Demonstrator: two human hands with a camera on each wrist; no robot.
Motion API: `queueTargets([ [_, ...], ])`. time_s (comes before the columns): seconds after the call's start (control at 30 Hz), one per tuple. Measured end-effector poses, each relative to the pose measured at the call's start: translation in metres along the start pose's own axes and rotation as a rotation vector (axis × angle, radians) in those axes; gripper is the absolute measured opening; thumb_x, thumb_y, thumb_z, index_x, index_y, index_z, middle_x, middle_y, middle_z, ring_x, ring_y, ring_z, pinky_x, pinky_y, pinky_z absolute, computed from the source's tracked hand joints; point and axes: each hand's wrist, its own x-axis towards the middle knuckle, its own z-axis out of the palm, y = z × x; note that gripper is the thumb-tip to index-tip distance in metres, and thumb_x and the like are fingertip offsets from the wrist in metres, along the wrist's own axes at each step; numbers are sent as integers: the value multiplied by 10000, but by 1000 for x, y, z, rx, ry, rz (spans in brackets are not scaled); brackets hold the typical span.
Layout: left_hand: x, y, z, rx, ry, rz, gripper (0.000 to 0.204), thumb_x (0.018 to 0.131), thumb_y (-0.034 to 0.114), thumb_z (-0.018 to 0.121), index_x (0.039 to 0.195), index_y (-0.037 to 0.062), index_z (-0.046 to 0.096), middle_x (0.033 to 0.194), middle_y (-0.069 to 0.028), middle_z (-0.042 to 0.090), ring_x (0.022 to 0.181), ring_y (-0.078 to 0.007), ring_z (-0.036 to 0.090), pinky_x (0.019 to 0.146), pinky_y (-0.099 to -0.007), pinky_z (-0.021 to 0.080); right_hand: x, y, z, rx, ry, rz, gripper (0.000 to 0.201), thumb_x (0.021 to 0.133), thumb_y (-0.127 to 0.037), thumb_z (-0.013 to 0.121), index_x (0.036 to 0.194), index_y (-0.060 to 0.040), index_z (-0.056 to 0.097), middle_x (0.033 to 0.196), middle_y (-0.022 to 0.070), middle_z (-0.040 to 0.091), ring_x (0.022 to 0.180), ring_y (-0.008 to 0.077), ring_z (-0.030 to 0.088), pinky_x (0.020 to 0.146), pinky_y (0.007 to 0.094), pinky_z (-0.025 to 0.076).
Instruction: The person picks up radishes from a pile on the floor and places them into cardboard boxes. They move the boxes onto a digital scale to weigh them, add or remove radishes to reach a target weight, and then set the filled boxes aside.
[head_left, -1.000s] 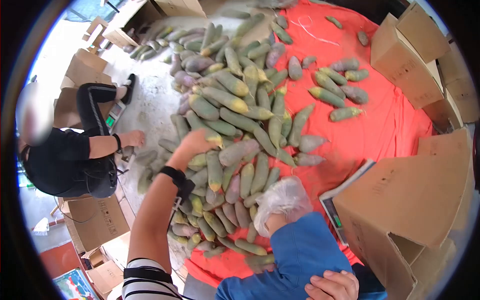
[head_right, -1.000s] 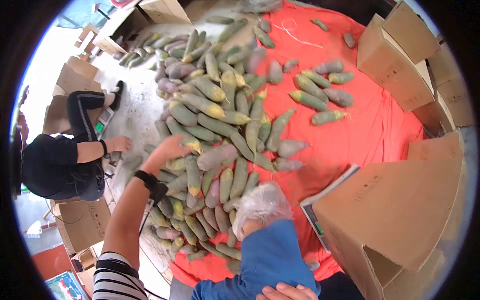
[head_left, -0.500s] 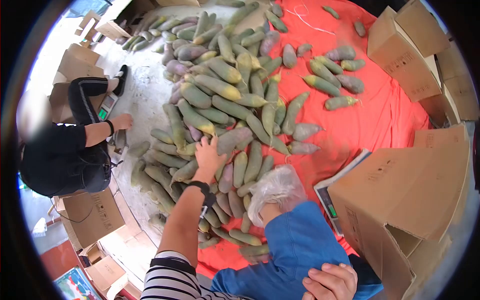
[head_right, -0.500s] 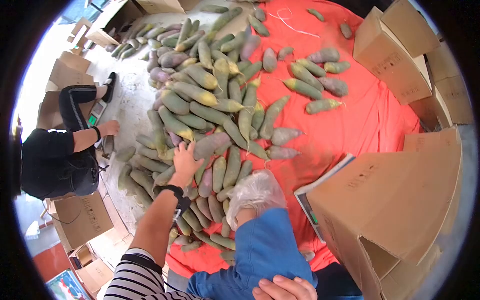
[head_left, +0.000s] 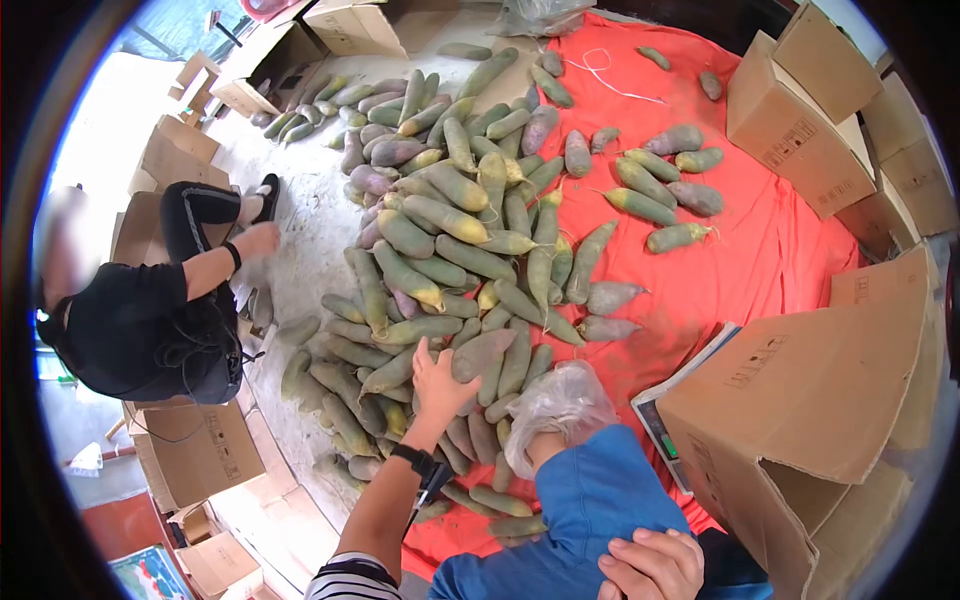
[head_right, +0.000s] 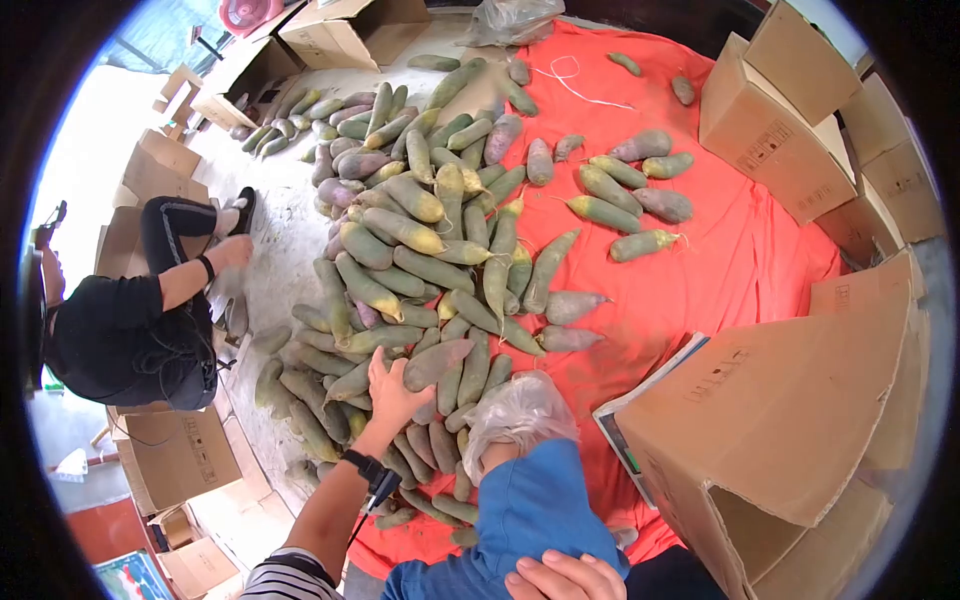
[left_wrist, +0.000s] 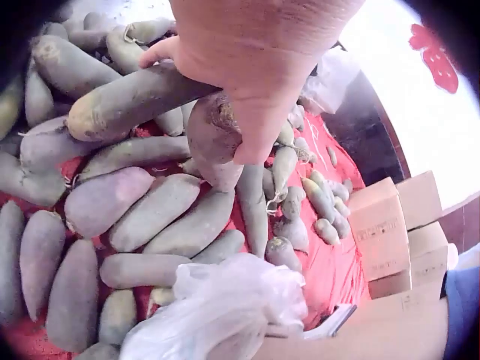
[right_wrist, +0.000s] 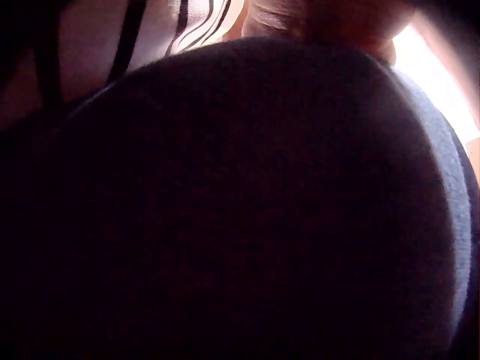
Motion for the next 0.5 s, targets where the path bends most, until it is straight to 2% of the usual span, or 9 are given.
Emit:
queueTargets([
  [0.1,-24,0,-18,-46,49,73,670,589,358,814,1133,28,604,1428,-317,257,1292,-494,311,1044,-512,360,-1,2,-1,29,26,-1,193,822,-184,599,923,-55,701,990,80,685,961,275,639,900,424,456],
  [0.27,-70,-18,-35,-18,-18,193,664,583,336,817,1103,-11,592,1379,-332,297,1267,-497,326,1041,-518,359,-12,7,-2,3,84,3,203,844,-197,628,942,-42,714,982,83,685,942,269,645,873,414,471],
  [0.33,-83,-19,-38,5,-35,194,665,573,325,823,1091,-20,587,1353,-321,324,1246,-489,349,1033,-518,364,-19,10,0,2,62,12,142,730,-151,623,838,-93,694,964,53,686,960,275,630,882,431,466],
  [0.43,-85,-30,-35,-30,8,233,652,573,308,829,1069,-34,580,1317,-281,360,1223,-453,394,1035,-486,368,-26,18,-1,56,147,-25,197,720,-167,700,890,-67,700,996,60,670,1010,229,631,876,398,503],
  [0.5,-82,-36,-39,-118,23,138,641,596,303,831,1080,-30,576,1286,-276,395,1173,-426,442,1009,-464,387,-33,20,1,54,196,-8,191,727,-165,697,890,-66,692,1000,61,666,1007,234,630,878,403,501],
])
